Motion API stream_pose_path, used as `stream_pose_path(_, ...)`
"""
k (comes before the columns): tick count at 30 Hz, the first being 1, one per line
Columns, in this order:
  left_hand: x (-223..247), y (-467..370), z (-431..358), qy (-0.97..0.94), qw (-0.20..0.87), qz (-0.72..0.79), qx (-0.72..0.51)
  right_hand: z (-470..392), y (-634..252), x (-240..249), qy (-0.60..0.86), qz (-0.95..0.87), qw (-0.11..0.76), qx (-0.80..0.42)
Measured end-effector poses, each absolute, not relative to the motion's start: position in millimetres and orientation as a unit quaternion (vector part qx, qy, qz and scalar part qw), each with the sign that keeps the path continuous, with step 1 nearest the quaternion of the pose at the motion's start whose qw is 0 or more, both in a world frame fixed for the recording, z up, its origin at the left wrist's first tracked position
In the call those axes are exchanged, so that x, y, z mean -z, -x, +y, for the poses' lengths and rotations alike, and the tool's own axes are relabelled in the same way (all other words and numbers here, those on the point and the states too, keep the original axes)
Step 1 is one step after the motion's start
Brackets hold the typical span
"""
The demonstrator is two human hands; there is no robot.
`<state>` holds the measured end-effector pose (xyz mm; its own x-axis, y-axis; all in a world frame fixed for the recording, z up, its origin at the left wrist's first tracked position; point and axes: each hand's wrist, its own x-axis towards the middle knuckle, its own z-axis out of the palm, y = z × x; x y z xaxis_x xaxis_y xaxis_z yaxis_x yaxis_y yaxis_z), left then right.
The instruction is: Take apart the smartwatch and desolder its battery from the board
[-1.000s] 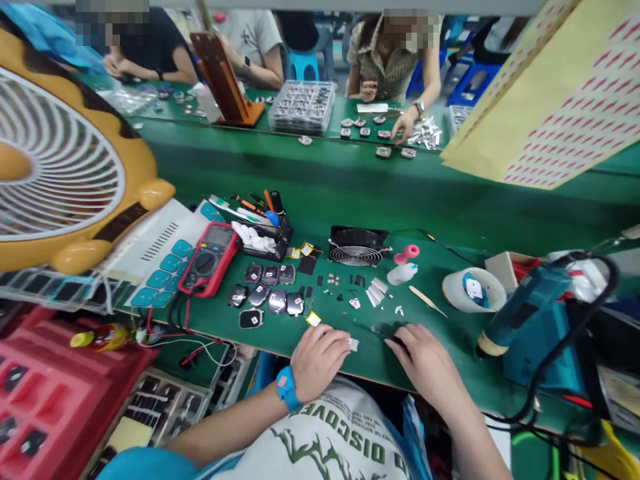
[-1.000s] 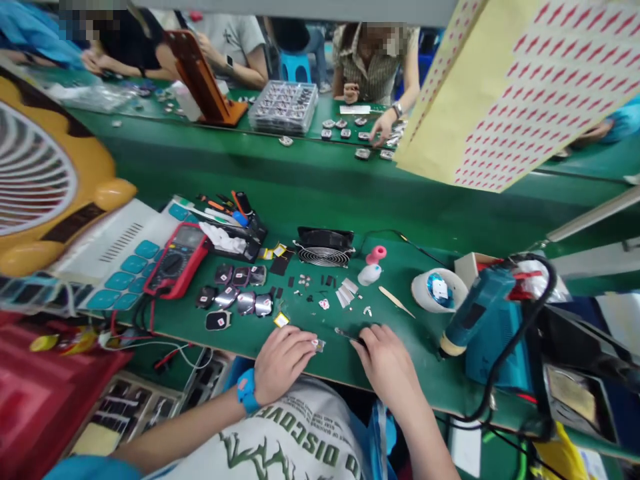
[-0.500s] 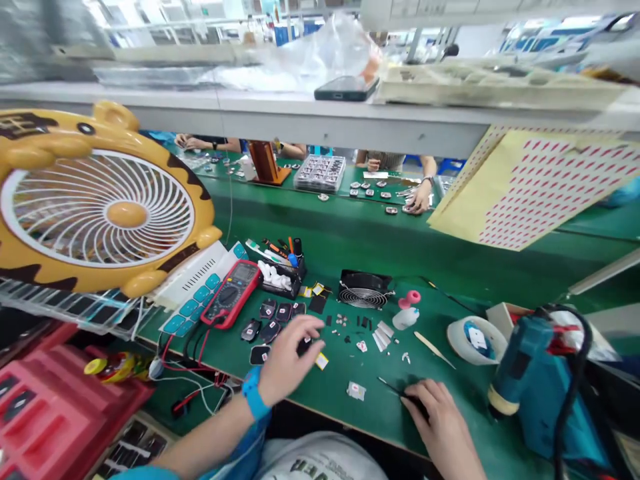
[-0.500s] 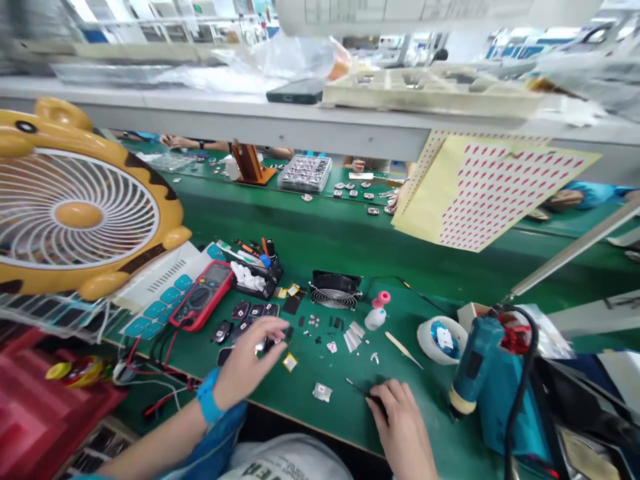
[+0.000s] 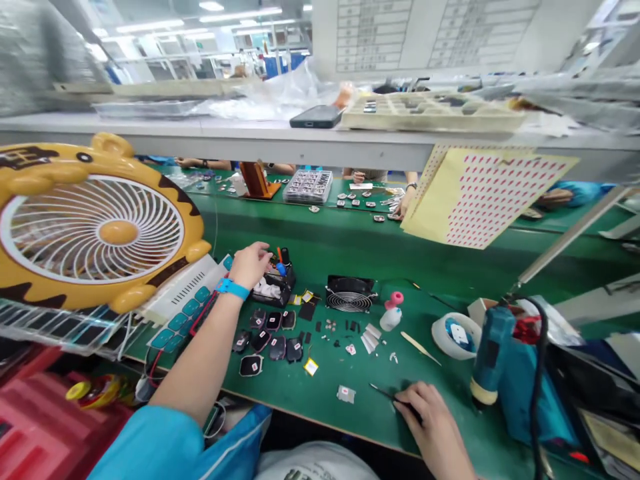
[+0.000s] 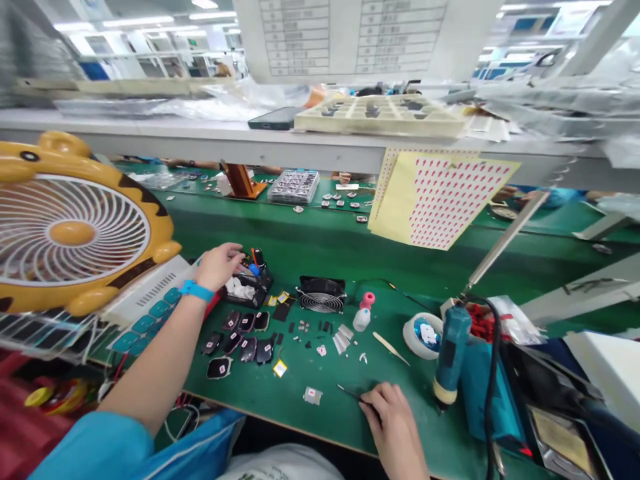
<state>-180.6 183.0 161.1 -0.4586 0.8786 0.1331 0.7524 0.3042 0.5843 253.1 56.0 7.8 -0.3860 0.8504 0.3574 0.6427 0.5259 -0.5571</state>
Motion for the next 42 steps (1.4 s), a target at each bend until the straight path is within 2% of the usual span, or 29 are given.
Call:
stream_pose_path(5,-158,169,193,-0.501,0.088,0.812,-0.286,51,-264,-8,0.466,-0.809,0.323,-0.151)
stream_pose_path(9,-176,170,183,-0.491,0.056,0.809,-0.317,44,-273,-4,0.474,-0.807,0.322,-0.140)
stream_pose_path(14,-227,183,124,-0.440,-0.072,0.790,-0.422,42,-279,-1,0.469,-0.811,0.322,-0.139)
stream_pose_path(17,-235,167,73,-0.455,-0.126,0.730,-0.494,41,-266,-13,0.491,-0.797,0.341,-0.089)
stream_pose_path(19,-221,139,43,-0.495,-0.142,0.703,-0.490,37,-247,-27,0.502,-0.789,0.349,-0.056)
stream_pose_path(21,-196,101,23,-0.624,-0.019,0.654,-0.427,32,-222,-44,0.484,-0.802,0.346,-0.047)
stream_pose_path(24,-154,46,8,-0.713,0.167,0.526,-0.432,27,-188,-64,0.413,-0.850,0.322,-0.056)
stream_pose_path(27,-122,20,0,-0.702,0.250,0.493,-0.450,28,-175,-69,0.401,-0.862,0.295,-0.092)
stream_pose_path(30,-93,21,-2,-0.705,0.248,0.511,-0.424,30,-187,-62,0.444,-0.803,0.332,-0.219)
stream_pose_path(34,-50,23,-2,-0.758,0.168,0.507,-0.374,27,-215,-42,0.493,-0.651,0.406,-0.410)
stream_pose_path(38,-21,12,-5,-0.763,0.126,0.526,-0.354,22,-232,-22,0.543,-0.590,0.386,-0.456)
stream_pose_path(42,-13,5,-3,-0.769,0.110,0.550,-0.306,26,-225,-21,0.535,-0.585,0.350,-0.498)
